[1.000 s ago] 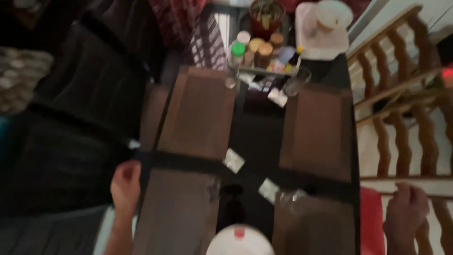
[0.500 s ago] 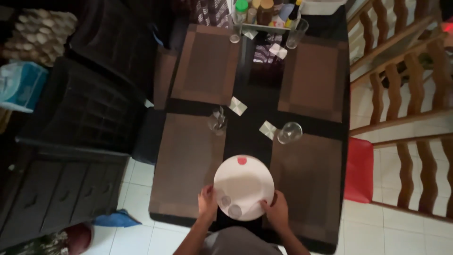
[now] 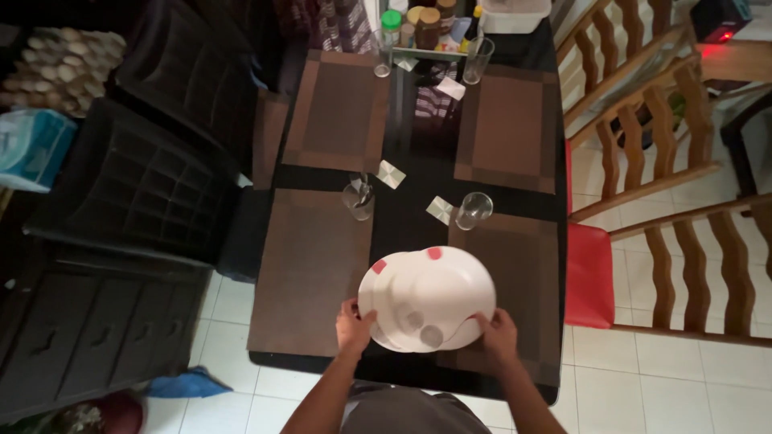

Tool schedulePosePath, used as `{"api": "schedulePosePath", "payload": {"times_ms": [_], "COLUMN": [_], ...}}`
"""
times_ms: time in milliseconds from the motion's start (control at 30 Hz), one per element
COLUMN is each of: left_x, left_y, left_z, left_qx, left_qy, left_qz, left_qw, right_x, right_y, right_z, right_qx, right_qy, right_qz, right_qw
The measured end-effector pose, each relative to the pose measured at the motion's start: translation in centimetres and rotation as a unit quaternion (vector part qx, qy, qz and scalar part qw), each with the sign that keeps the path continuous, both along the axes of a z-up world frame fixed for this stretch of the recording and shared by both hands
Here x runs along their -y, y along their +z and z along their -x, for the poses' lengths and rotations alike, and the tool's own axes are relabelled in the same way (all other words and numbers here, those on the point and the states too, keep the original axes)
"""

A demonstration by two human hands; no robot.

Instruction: Set the dining table with placemats, plates, glasses, and silverware after gathering them from the kitchen rack.

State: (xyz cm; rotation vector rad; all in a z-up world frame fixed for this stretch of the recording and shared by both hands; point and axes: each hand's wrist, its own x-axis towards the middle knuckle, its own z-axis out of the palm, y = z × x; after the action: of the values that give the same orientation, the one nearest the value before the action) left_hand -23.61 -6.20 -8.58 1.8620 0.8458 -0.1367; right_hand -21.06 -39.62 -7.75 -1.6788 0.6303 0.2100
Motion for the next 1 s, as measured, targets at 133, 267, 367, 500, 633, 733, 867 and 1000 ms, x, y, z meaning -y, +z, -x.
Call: {"api": "schedulePosePath", "payload": {"times_ms": [133, 267, 367, 500, 633, 733, 867, 1000], "left_x": [0.8, 1.3, 1.5, 2.9, 4.2, 4.4, 2.6, -0.3], "left_y": [1.3, 4.8, 5.7, 7.7, 10.4, 10.4, 11.1, 7.9], "left_z": [0.1, 0.1, 0.4, -0.3, -1.7, -2.5, -3.9, -2.6], "left_qx": [-0.020, 0.001, 0.015, -0.028, -0.081, -0.121, -0.194, -0.154], "left_qy": [-0.010, -0.003, -0.133, -0.263, -0.228, -0.228, -0.243, -0.122], "left_qz": [-0.054, -0.083, -0.255, -0.256, -0.257, -0.277, -0.274, -0.131], "left_qw": [0.998, 0.997, 0.958, 0.930, 0.936, 0.926, 0.910, 0.972], "right_x": [1.3, 2.9, 5.1, 8.9, 12.7, 14.6, 11.9, 9.9], "right_y": [0.8, 0.4, 1.0, 0.6, -4.2, -8.3, -5.4, -3.9], "right_z": [-0.1, -0.1, 0.8, 2.1, 3.4, 4.6, 5.2, 6.1], "right_qx": [-0.048, -0.015, 0.047, -0.016, 0.031, 0.051, 0.028, -0.083], "right_qy": [-0.001, -0.023, -0.063, -0.158, -0.236, -0.268, -0.277, -0.237], "right_qz": [-0.043, -0.116, -0.143, -0.166, -0.204, -0.194, -0.146, 0.008], "right_qw": [0.998, 0.993, 0.987, 0.973, 0.950, 0.942, 0.949, 0.968]}}
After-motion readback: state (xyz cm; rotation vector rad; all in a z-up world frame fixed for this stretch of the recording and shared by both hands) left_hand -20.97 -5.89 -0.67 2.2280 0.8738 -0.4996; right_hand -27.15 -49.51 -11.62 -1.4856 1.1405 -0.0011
